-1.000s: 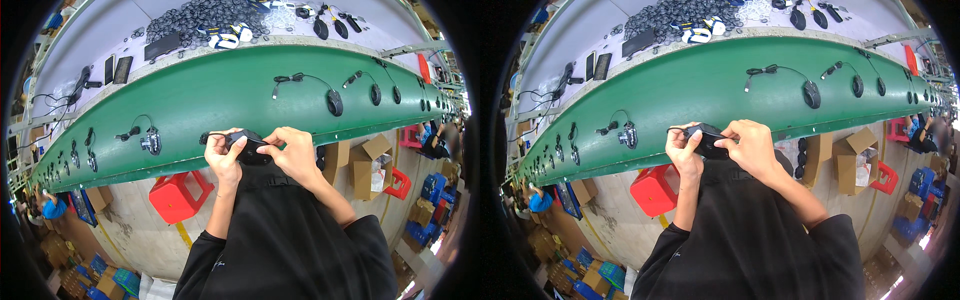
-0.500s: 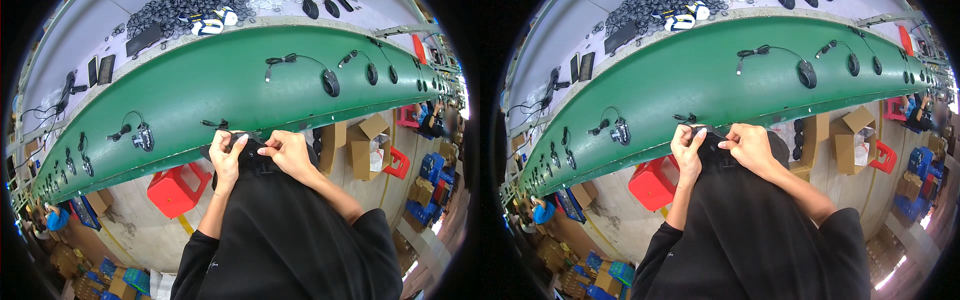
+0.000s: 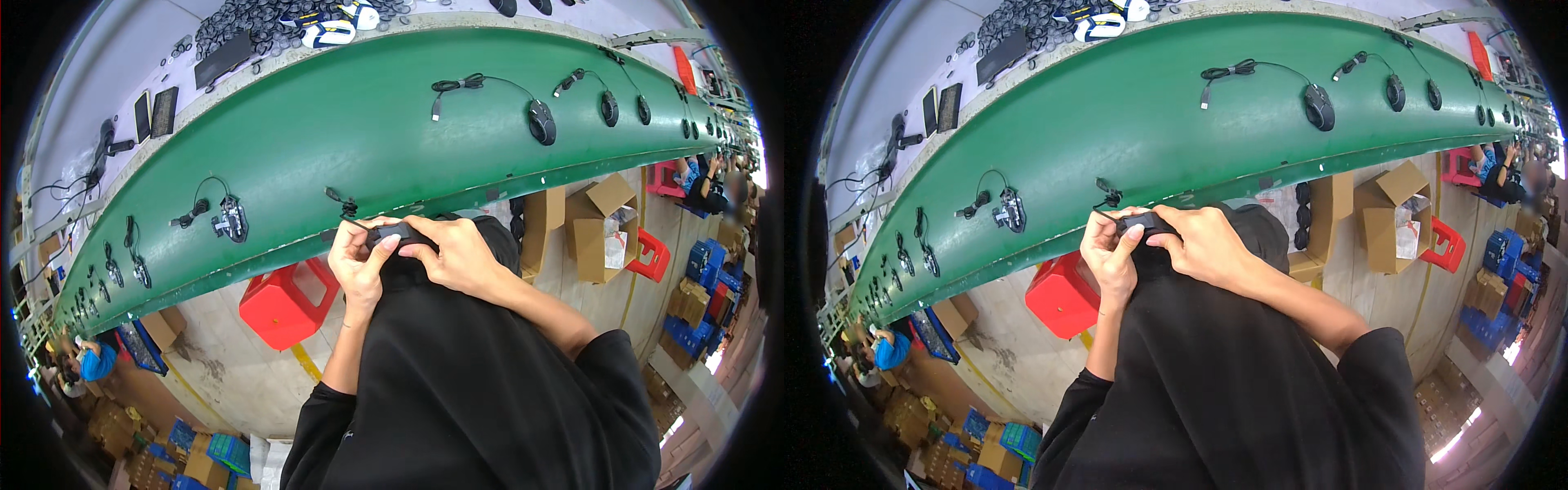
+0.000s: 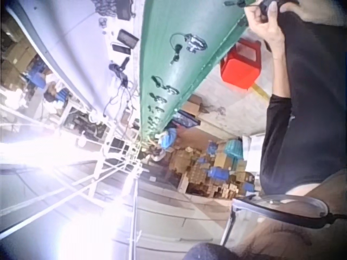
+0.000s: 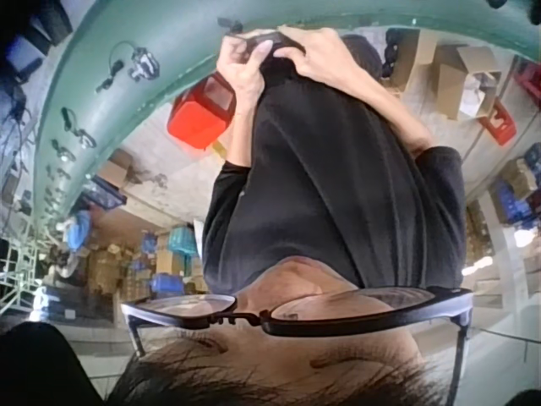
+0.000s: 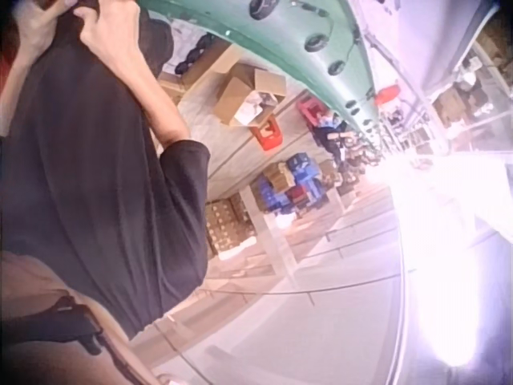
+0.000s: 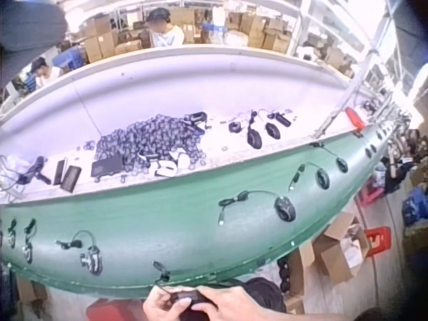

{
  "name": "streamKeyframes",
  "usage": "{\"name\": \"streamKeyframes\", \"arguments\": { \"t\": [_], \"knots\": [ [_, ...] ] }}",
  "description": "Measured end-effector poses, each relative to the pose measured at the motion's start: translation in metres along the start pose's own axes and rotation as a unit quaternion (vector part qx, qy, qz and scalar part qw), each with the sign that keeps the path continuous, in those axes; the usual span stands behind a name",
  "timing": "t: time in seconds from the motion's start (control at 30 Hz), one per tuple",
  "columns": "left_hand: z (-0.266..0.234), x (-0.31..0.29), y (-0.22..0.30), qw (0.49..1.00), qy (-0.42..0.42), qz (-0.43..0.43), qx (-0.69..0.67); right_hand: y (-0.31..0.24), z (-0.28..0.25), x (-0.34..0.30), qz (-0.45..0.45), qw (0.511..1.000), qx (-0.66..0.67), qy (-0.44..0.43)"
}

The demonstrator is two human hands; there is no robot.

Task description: The person assembles computer mice by taking base components and top shells from a conveyor belt and a box, fitting and pressing the shells onto the bases by hand, pressing the buttons, and placing the assembled mice onto the conveyor belt.

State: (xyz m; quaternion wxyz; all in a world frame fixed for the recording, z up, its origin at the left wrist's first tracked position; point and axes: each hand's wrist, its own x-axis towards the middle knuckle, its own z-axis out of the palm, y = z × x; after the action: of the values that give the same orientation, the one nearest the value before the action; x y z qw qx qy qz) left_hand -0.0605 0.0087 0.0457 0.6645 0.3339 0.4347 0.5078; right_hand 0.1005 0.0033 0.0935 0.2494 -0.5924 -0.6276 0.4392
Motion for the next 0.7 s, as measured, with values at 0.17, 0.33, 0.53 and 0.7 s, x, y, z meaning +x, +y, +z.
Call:
{"name": "streamKeyframes", "arguments": {
  "t": [0.17, 0.33, 0.53, 0.7],
  "knots": [
    [-0.009, 0.008, -0.009, 0.998, 0.019, -0.052, -0.03, -0.001, 0.006, 0.006, 0.018, 0.999, -0.019, 0.037],
    [-0.013, 0.007, -0.006, 0.99, 0.072, -0.042, -0.115, -0.003, 0.002, -0.012, -0.006, 0.985, -0.156, 0.067],
    [-0.023, 0.013, -0.002, 0.992, -0.006, -0.064, -0.112, 0.012, -0.031, 0.021, -0.131, 0.958, -0.216, -0.135],
    [-0.021, 0.011, -0.001, 0.991, -0.006, -0.063, -0.114, 0.021, -0.018, 0.018, -0.207, 0.959, -0.139, -0.132]
  ]
}}
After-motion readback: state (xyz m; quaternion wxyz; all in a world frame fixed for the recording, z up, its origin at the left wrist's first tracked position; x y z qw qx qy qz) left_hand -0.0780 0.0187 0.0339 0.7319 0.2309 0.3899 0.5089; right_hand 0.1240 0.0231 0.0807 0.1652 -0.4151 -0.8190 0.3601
